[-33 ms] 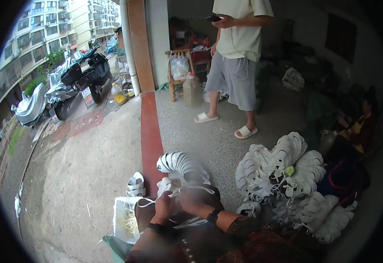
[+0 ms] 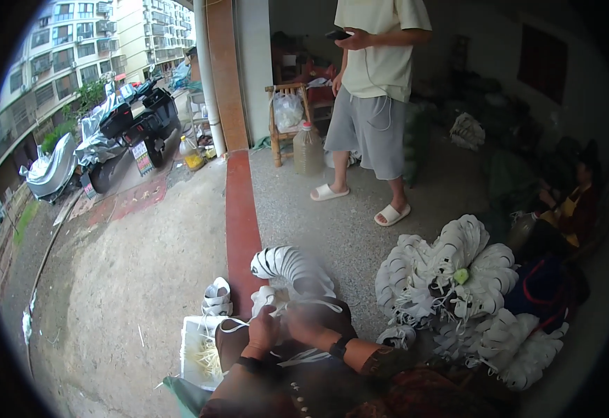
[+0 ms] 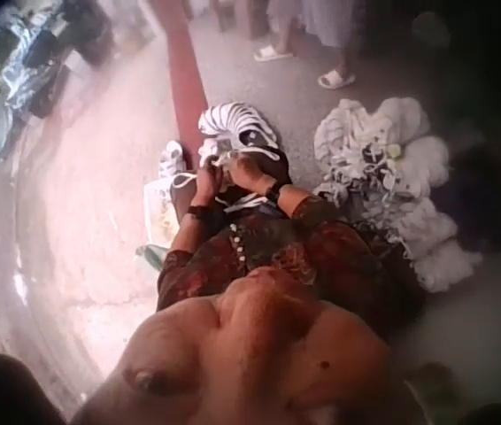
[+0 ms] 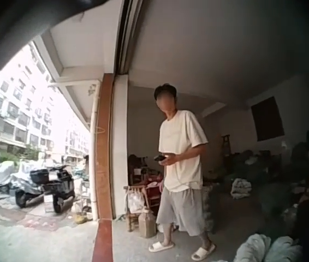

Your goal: Tying and assembling white sandals in a shoe manufacturing environment.

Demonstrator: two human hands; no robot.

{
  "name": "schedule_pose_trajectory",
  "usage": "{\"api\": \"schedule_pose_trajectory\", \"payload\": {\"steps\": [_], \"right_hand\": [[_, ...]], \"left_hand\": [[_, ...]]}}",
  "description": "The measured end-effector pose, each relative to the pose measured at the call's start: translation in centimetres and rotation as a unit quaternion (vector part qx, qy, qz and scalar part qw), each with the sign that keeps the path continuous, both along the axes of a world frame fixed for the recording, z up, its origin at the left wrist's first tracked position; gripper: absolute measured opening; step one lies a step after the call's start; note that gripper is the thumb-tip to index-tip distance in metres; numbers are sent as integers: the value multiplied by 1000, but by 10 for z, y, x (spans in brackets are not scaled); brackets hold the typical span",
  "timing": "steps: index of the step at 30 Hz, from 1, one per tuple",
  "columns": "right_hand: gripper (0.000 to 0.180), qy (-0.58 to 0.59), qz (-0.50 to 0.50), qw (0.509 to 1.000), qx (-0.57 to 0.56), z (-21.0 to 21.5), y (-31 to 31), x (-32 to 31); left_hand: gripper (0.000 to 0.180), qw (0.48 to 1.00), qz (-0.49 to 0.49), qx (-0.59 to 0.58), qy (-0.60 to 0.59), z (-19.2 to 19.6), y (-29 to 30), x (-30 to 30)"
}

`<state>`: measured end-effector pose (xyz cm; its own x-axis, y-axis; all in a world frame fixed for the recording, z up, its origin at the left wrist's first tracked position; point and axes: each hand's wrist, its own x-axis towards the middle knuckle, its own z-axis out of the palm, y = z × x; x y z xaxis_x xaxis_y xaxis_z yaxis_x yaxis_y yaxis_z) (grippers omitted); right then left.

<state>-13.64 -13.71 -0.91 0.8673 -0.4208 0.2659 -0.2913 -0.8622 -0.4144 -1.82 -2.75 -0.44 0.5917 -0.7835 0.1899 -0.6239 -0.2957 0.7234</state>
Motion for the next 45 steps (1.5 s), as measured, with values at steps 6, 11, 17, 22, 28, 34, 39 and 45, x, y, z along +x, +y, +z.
{"api": "schedule_pose_trajectory", "payload": {"steps": [6,11,17,22,28,34,39,45], "right_hand": [[15,-31,-26,998,39,-19,-3,12],[11,-90,-4,995,53,-22,-2,10],[10,-129,-48,986,90,-33,-9,11],[14,-101,-31,989,107,9,2,0],[8,-62,-43,993,92,22,2,-7],[7,-205,130,969,49,25,4,-11],[5,-232,191,951,80,16,-9,-3],[12,-226,118,938,236,41,2,5]], "left_hand": [[15,978,-65,108,-164,17,-7,-9],[17,972,-49,108,-202,-5,-10,-9],[19,958,-84,159,-223,20,-20,-15],[12,945,-236,56,218,22,25,11],[11,898,-187,-41,396,29,27,-1],[11,907,-162,-71,382,15,33,-3],[16,930,-142,-110,322,21,28,-12],[24,973,-48,-172,149,-10,30,-3]]}}
